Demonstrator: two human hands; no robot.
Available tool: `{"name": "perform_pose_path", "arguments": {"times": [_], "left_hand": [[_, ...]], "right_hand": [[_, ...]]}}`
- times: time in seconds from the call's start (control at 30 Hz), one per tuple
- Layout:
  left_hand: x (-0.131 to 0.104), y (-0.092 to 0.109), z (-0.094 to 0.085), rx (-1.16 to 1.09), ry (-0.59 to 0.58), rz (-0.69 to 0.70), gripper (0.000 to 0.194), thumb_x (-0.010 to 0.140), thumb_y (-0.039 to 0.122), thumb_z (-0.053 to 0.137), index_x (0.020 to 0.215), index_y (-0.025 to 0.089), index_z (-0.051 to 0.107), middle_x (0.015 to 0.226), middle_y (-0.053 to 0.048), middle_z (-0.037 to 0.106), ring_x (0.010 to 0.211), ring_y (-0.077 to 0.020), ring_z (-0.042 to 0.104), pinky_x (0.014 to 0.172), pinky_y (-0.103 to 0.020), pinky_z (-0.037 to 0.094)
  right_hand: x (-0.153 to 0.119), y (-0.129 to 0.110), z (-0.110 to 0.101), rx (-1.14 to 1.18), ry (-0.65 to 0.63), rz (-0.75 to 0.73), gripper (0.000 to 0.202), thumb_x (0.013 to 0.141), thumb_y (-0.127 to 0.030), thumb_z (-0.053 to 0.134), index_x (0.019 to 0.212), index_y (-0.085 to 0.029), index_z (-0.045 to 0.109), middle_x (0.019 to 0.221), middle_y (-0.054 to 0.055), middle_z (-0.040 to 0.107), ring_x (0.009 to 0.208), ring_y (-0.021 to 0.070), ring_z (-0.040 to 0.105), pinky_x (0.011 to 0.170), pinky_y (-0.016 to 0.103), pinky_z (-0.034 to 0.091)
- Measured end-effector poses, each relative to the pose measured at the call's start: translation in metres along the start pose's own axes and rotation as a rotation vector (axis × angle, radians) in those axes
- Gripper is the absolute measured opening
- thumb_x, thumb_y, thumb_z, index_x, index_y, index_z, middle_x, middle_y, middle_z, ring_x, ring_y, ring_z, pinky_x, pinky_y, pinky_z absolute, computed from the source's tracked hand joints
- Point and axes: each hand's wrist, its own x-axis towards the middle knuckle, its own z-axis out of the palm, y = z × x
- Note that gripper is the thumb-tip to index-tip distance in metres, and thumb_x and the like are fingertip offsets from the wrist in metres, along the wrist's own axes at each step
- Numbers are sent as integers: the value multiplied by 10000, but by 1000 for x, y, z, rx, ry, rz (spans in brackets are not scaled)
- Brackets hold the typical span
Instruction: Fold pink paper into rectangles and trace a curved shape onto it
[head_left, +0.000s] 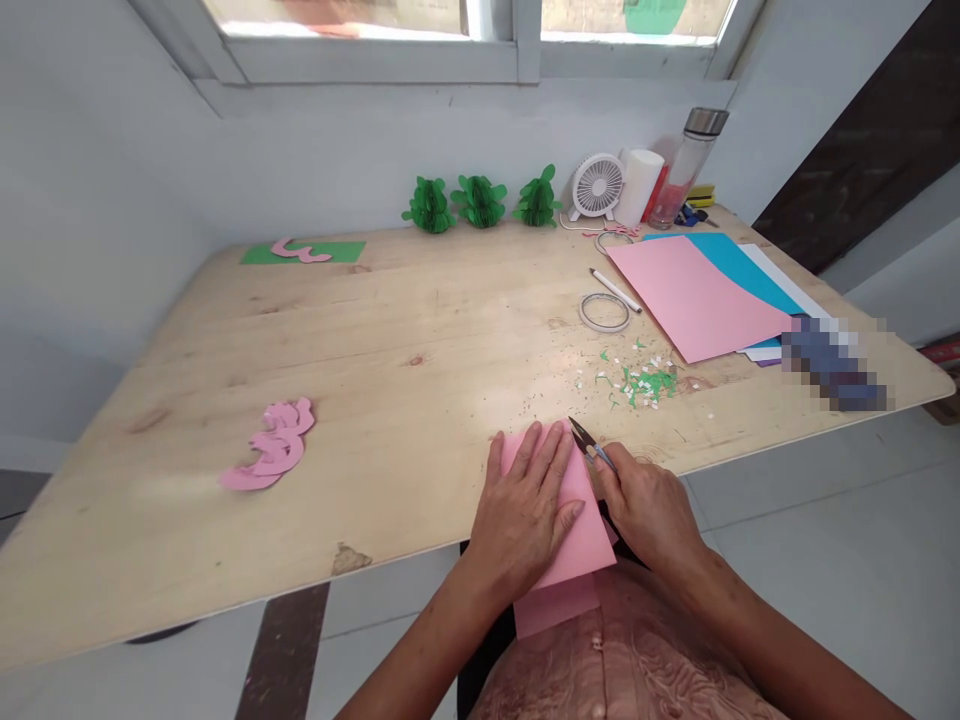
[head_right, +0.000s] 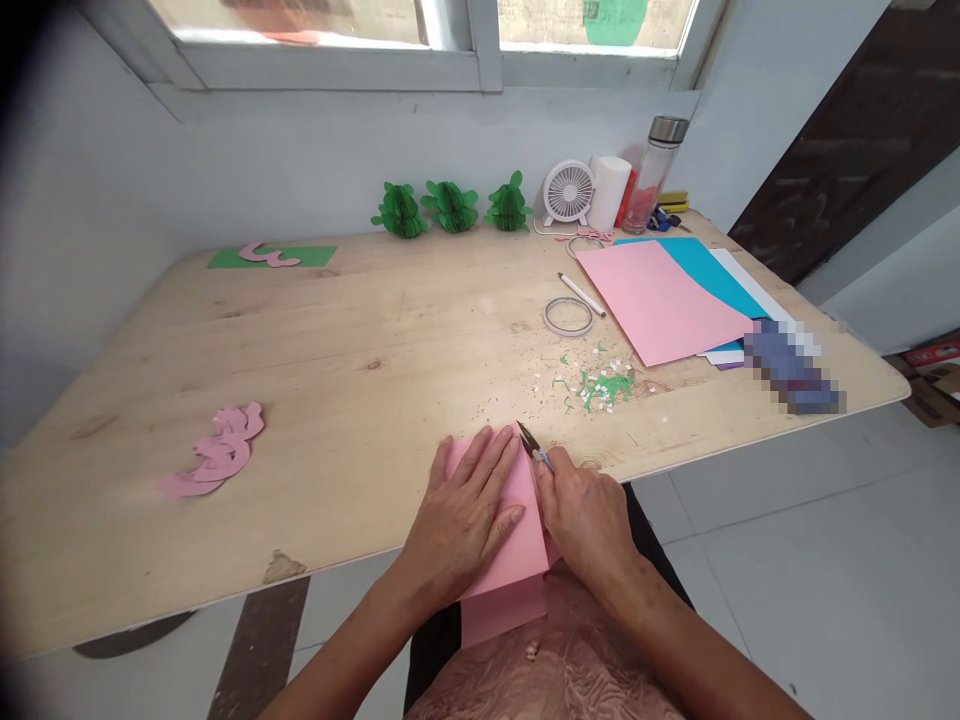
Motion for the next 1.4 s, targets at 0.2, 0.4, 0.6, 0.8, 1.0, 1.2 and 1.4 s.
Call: {"name": "perform_pose_path", "arguments": {"times": [0.2,0.4,0.6,0.8,1.0,1.2,1.4], "left_hand": [[1,2,-1,-2,-20,9,576,953,424,328,1459,155,282,1526,-55,298,1407,-267,245,1139,-510,193],[2,2,-1,3,-27,10,575,950,446,327,1451,165,306,1533,-44,282,1412,-270,232,1135,-511,200],[3,3,-1,-18,-32,4,572,954,429,321,1458,161,286,1537,-45,269,1415,-266,224,1139,-511,180],[3,2,-3,-138,-4,-86,537,959,313,329,1463,140,262,1503,-88,342,1405,-255,260,1135,-505,199],[17,-15,-12,-410,89,-230,446,963,264,320,1391,154,381,1405,-109,485,1335,-226,390,1098,-479,303],[40,-28,-21,-643,92,-316,337,924,279,421,1212,187,570,1184,-74,652,1121,-208,568,988,-424,434],[57,-35,-32,-770,12,-348,290,899,277,441,1058,212,674,1066,-47,701,1030,-196,611,921,-377,476]], "right_hand": [[1,2,0,27,-28,-1,321,963,-353,304,891,-195,574,621,56,660,535,194,604,484,269,174],[2,0,-1,25,-50,7,311,965,-347,309,918,-196,576,643,64,665,565,212,613,489,275,173],[3,-1,0,25,-45,13,308,961,-352,314,923,-198,578,631,61,664,553,218,613,493,271,170],[3,4,1,111,-16,7,330,955,-349,300,883,-197,584,611,54,656,534,194,598,485,263,204],[4,6,-6,376,-56,49,368,960,-385,283,827,-207,576,508,-2,578,483,164,561,496,239,298],[3,6,-8,549,-40,53,373,953,-419,294,782,-213,553,502,-6,574,482,165,547,495,241,333],[0,6,-11,661,-53,45,347,955,-418,304,761,-222,515,495,-24,551,491,156,535,506,233,346]]}}
